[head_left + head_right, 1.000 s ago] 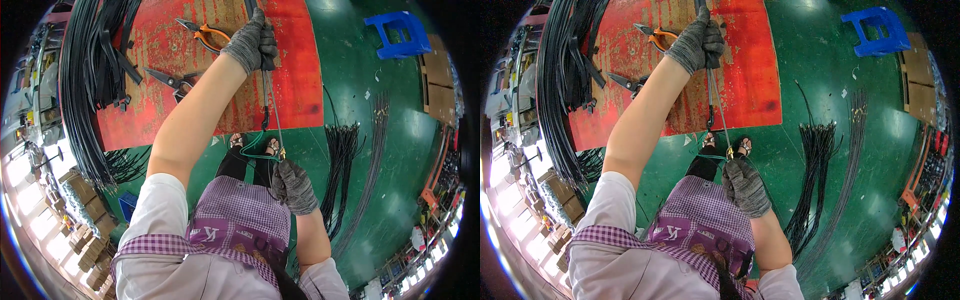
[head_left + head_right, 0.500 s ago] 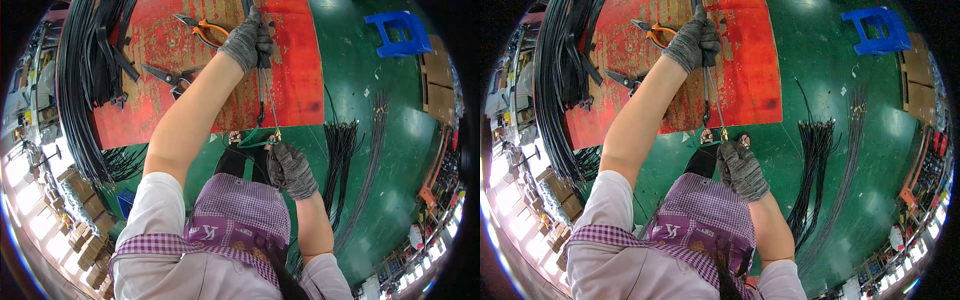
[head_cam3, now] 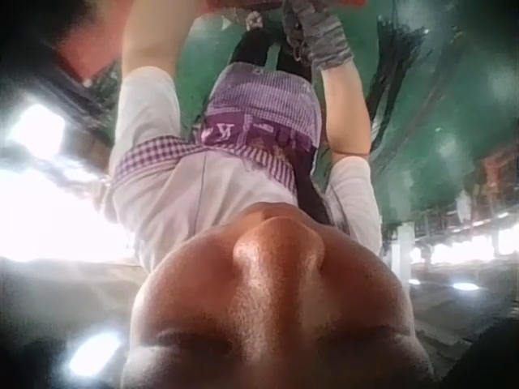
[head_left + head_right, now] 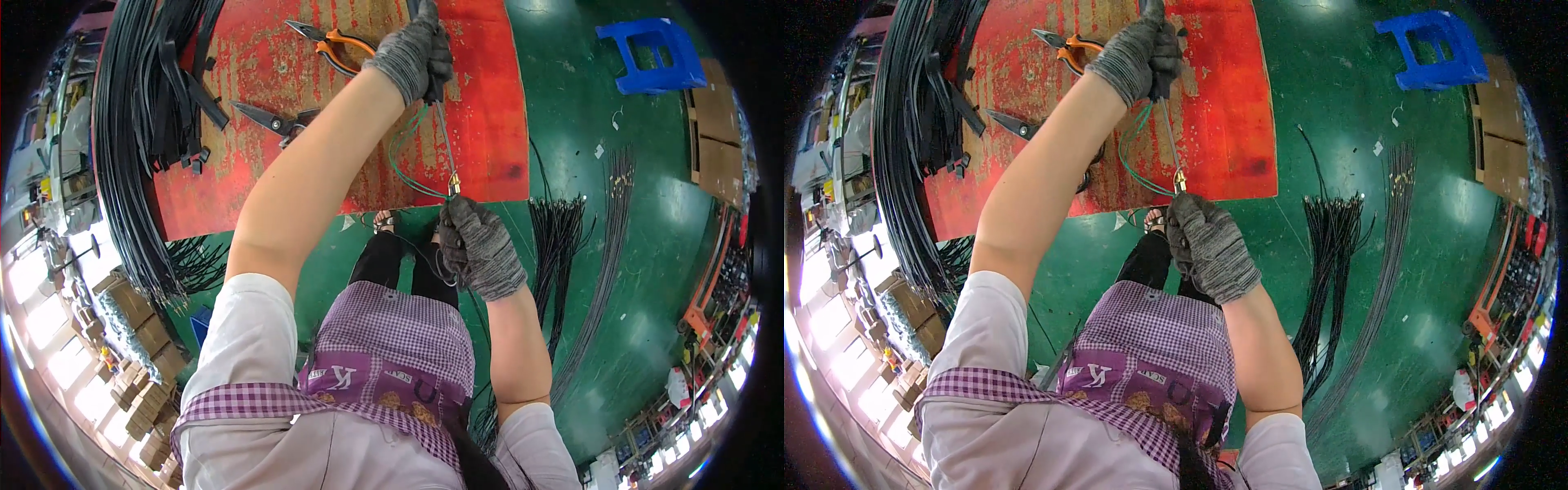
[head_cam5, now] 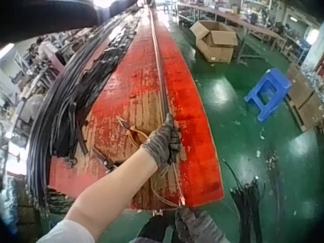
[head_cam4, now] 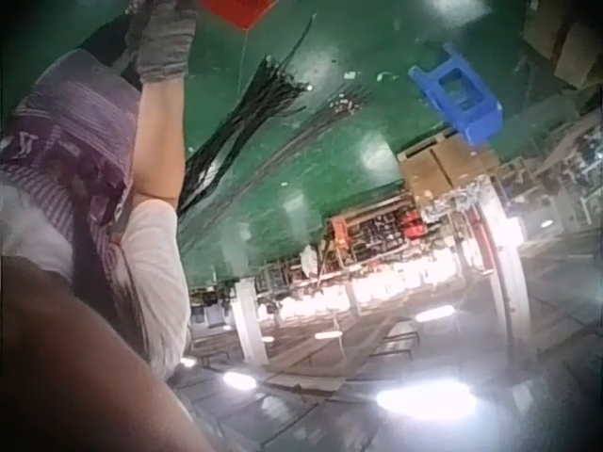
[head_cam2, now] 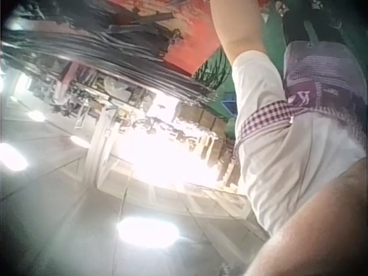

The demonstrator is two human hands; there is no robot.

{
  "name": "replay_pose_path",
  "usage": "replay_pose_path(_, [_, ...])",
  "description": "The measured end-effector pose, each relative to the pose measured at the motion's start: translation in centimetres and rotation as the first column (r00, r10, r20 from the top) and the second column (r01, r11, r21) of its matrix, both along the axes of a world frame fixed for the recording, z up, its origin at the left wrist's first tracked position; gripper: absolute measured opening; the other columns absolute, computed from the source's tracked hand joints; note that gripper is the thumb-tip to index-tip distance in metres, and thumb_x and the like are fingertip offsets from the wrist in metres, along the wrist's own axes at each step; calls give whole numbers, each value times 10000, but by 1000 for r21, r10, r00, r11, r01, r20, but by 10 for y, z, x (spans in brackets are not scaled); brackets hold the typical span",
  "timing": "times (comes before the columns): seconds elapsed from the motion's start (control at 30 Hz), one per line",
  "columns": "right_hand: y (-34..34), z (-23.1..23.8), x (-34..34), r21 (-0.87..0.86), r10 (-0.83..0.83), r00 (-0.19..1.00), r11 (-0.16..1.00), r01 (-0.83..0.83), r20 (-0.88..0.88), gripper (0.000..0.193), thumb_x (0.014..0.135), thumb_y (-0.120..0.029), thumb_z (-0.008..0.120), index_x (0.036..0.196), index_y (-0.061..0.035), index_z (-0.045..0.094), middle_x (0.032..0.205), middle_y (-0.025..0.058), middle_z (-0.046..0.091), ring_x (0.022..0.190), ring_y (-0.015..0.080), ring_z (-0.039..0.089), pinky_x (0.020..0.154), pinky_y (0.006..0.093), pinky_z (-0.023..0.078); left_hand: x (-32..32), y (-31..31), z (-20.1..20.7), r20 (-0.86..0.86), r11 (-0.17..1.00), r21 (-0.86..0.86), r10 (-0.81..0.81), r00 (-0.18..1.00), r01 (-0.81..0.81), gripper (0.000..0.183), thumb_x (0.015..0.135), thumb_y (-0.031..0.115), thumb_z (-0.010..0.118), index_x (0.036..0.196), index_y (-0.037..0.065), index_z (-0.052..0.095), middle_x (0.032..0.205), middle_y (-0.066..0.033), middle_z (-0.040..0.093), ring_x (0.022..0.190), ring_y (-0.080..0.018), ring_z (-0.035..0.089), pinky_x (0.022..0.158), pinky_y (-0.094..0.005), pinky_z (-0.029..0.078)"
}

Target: The person bundles and organizes long black electrical cables on a work table, using zip ties to secure them and scissors and pliers to finish the bundles.

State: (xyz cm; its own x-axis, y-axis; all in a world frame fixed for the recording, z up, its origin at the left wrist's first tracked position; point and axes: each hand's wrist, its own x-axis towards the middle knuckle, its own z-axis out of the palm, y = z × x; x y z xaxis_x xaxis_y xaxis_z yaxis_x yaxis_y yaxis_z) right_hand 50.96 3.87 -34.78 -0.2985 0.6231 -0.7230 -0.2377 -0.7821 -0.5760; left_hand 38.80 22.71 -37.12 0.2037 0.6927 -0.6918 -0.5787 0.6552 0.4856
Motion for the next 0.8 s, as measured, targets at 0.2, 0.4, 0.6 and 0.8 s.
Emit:
replay_pose_path(0.2, [14, -9, 0, -148, -111, 978, 985, 86, -174, 246, 815, -309, 454, 680, -104, 442, 494, -42, 380, 365, 55, 316, 344, 194, 247, 7, -9, -19, 33, 999, 39, -25, 999, 23, 372, 782, 417, 468, 581, 130, 344, 459, 25, 295, 351, -90, 245, 326, -224, 208])
replay_pose_path(0.4, [29, -15, -5, -257, -149, 906, 965, 46, -396, 237, 800, -340, 478, 737, -112, 452, 491, -59, 369, 352, 28, 309, 311, 160, 262, 8, -9, -17, 43, 998, 56, -25, 999, 23, 374, 776, 415, 481, 580, 127, 346, 464, 25, 301, 362, -92, 257, 331, -228, 224])
replay_pose_path(0.6, [45, -18, -13, -278, -179, 788, 960, 10, -589, 251, 801, -345, 468, 733, -104, 445, 482, -57, 374, 341, 39, 317, 311, 172, 276, -6, -1, -14, 147, 995, 96, -39, 988, 25, 362, 757, 412, 504, 603, 116, 362, 460, 54, 264, 368, -67, 221, 334, -201, 224])
replay_pose_path(0.8, [59, -17, -15, -293, -205, 708, 956, -2, -675, 221, 815, -329, 447, 782, -110, 443, 497, -64, 343, 342, 27, 296, 283, 159, 238, 3, 11, 28, -75, 993, -99, 58, 996, -65, 414, 788, 433, 442, 513, 143, 332, 429, 31, 276, 346, -108, 240, 321, -263, 186])
